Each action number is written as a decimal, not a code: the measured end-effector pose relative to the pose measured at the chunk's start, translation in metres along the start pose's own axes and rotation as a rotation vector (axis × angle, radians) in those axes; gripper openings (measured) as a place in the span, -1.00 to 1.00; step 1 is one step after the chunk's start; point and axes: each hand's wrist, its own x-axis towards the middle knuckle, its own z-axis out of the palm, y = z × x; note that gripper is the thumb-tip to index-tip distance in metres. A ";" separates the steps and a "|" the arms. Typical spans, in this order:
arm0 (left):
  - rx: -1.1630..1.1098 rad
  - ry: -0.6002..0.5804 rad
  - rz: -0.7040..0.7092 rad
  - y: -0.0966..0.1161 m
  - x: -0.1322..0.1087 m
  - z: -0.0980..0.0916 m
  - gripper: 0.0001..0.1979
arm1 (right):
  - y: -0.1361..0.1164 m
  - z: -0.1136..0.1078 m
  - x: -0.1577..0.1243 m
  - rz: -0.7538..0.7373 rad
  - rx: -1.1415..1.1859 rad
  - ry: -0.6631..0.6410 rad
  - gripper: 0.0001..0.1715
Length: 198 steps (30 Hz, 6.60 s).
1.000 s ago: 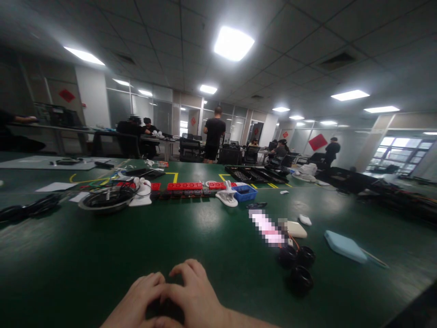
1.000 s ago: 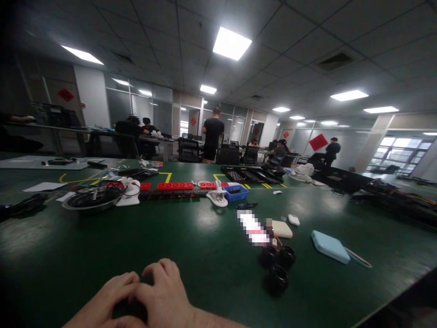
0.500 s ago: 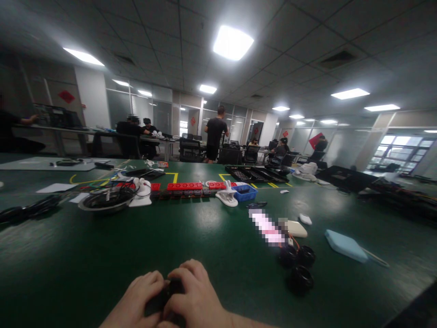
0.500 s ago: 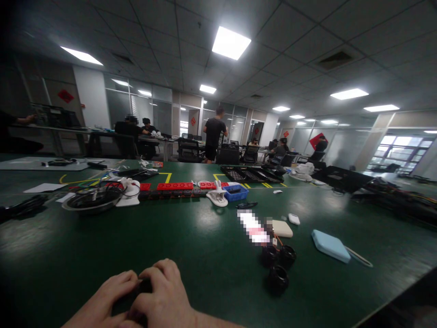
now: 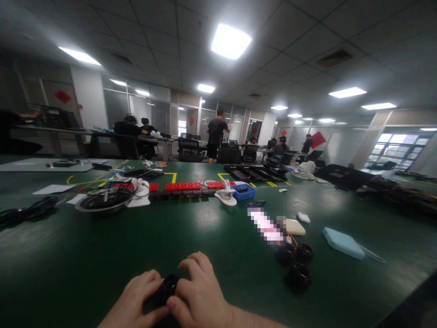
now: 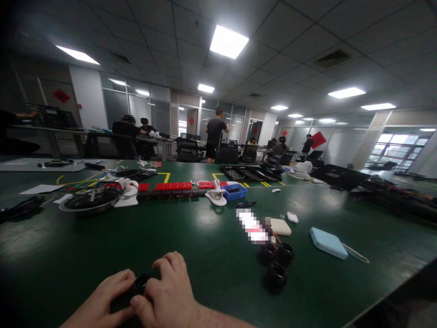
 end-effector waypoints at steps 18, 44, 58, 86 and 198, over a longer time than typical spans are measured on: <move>0.015 -0.043 -0.018 0.012 -0.002 -0.008 -0.71 | -0.002 -0.006 0.003 0.104 -0.113 -0.138 -0.57; 0.035 -0.135 -0.022 0.020 -0.003 -0.009 -0.87 | -0.016 -0.002 0.008 0.188 -0.076 -0.243 -0.58; 0.047 -0.141 -0.027 0.025 -0.003 -0.012 -0.87 | -0.012 0.005 0.006 0.124 -0.061 -0.213 -0.60; 0.000 -0.153 -0.020 0.022 -0.002 -0.012 -0.79 | -0.007 -0.001 0.005 0.227 0.096 -0.266 -0.58; 0.026 -0.164 0.004 0.026 -0.003 -0.013 -0.88 | -0.011 0.003 0.007 0.192 -0.006 -0.276 -0.60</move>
